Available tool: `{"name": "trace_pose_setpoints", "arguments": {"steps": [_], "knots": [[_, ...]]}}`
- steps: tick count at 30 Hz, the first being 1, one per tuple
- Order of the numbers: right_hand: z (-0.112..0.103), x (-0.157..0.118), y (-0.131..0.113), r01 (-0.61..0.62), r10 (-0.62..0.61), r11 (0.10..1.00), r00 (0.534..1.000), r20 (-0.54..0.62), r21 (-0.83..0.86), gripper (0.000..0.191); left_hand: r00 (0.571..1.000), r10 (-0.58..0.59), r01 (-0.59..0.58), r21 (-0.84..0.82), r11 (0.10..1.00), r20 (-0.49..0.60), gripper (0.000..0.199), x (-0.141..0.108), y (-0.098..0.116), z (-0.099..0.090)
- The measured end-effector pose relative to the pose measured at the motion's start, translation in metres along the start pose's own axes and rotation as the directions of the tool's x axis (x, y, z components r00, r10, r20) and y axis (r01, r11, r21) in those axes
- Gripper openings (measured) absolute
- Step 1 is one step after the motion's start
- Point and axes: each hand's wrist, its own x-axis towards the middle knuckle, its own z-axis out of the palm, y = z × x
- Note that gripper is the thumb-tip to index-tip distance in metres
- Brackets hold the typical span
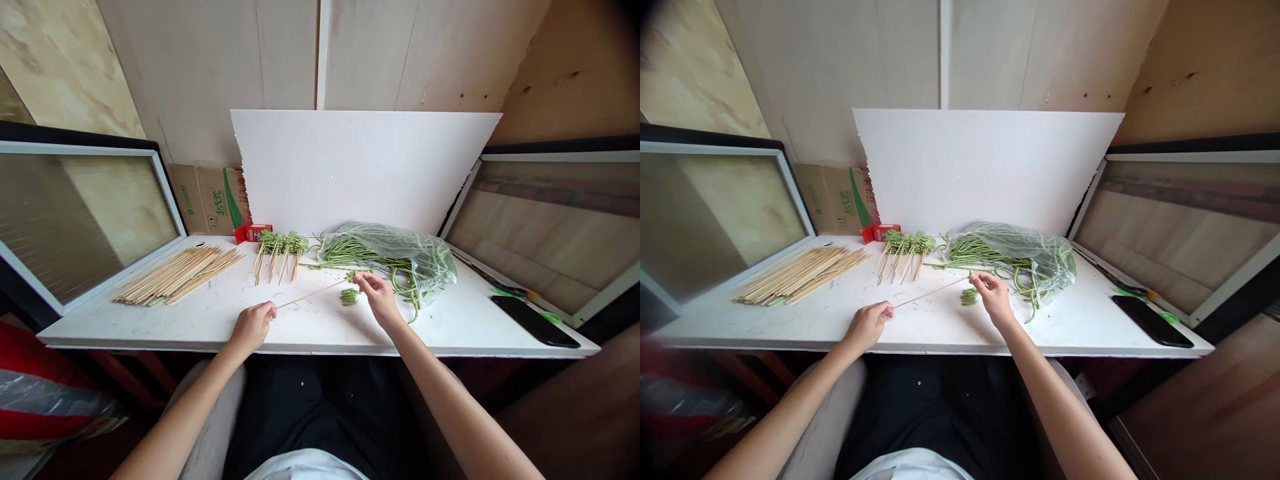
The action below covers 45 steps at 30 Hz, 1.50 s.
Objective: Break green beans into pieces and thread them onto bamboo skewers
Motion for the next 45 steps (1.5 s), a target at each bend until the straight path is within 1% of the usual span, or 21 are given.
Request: {"name": "trace_pose_setpoints", "arguments": {"steps": [3, 8, 14, 21, 29, 35, 41, 45], "knots": [[-0.001, 0.001, -0.002, -0.007, 0.007, 1.0, 1.0, 0.008, 0.0, 0.035, 1.0, -0.019, 0.019, -0.02, 1.0, 0.011, 0.027, 0.001, 0.0, 0.001], [-0.003, 0.002, -0.001, -0.056, 0.057, 0.998, 0.998, -0.028, 0.033, 0.041, 0.998, -0.051, 0.051, -0.009, 0.999, -0.02, 0.026, 0.001, 0.001, 0.002], [0.0, 0.002, -0.003, -0.071, 0.076, 0.993, 0.996, -0.047, 0.097, 0.039, 0.999, -0.02, 0.021, 0.003, 1.0, -0.05, 0.027, 0.0, 0.002, 0.002], [0.001, 0.003, -0.006, -0.088, 0.092, 0.995, 0.991, -0.094, 0.046, 0.04, 0.999, -0.003, 0.001, -0.027, 1.0, -0.047, 0.028, 0.001, 0.004, 0.002], [0.001, 0.002, -0.008, -0.068, 0.075, 0.995, 0.991, -0.109, 0.068, 0.039, 0.998, 0.011, -0.015, -0.06, 0.998, -0.058, 0.027, 0.001, 0.001, 0.004], [0.002, 0.002, -0.009, -0.051, 0.052, 0.999, 0.994, -0.1, 0.02, 0.042, 0.997, 0.027, -0.03, -0.049, 0.998, -0.067, 0.027, 0.0, 0.002, 0.003], [0.004, 0.0, -0.01, -0.008, 0.008, 1.0, 0.996, -0.084, 0.009, 0.041, 0.999, 0.036, -0.036, 0.006, 0.999, -0.002, 0.029, 0.0, 0.001, 0.0], [0.006, 0.0, -0.013, 0.008, -0.008, 1.0, 0.998, -0.062, 0.007, 0.042, 0.998, 0.059, -0.059, 0.013, 0.998, 0.014, 0.03, 0.0, 0.001, 0.0]]}}
